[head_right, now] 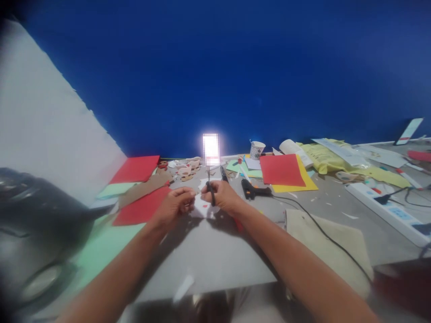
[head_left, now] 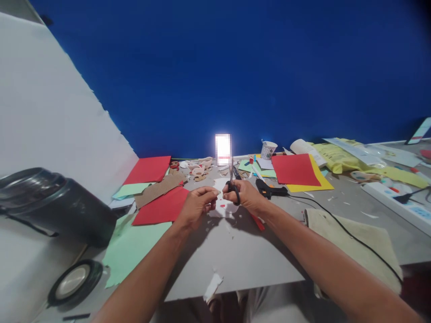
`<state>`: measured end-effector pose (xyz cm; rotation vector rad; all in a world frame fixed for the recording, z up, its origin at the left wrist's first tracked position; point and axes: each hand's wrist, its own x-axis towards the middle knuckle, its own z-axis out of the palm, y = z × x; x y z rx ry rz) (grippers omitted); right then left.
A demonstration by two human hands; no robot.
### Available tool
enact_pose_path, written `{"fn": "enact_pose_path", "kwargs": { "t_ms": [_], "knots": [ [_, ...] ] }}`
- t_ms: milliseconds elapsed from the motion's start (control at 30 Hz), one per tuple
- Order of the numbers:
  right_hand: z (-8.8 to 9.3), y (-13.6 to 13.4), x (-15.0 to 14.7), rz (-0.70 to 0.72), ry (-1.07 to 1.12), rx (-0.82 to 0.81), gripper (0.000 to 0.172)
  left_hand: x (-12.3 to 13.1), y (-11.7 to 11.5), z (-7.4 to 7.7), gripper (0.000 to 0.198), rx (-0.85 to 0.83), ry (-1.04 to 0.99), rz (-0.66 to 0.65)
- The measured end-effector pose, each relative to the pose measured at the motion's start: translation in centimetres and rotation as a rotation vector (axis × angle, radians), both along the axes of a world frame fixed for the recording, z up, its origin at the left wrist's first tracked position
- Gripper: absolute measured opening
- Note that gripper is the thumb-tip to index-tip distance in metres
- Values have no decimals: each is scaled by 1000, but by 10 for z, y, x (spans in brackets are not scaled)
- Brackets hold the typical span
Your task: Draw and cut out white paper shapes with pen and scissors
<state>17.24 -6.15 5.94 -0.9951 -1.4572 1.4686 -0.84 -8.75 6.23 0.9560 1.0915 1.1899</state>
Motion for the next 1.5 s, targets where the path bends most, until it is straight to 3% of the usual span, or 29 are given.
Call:
{"fn": "enact_pose_path", "kwargs": {
  "t_ms": [133, 333, 867, 1000, 1133, 1267, 1500],
  "knots": [
    [-5, -1, -7, -63, 59, 0, 31, 5, -1, -5, 31, -19, -65, 74],
    [-6, -3, -11, -138, -9, 100, 29, 8, -2, -9, 30, -21, -104, 46],
    [0, -1, -5, -59, -21, 75, 26, 6, -1, -4, 25, -18, 14, -47],
    [1, 0, 0, -33, -47, 84, 29, 5, -3, 4, 28, -22, -54, 28],
    [-2, -3, 0, 178, -57, 72, 44, 4, -7, 14, 30, 29, -140, 138],
    [-7, -12, -9, 298, -80, 125, 48, 2, -10, 21, 31, 86, -211, 207],
    [-11, -19, -18, 270, -137, 48, 40, 7, -10, 25, 37, 70, -355, 290]
  ]
}}
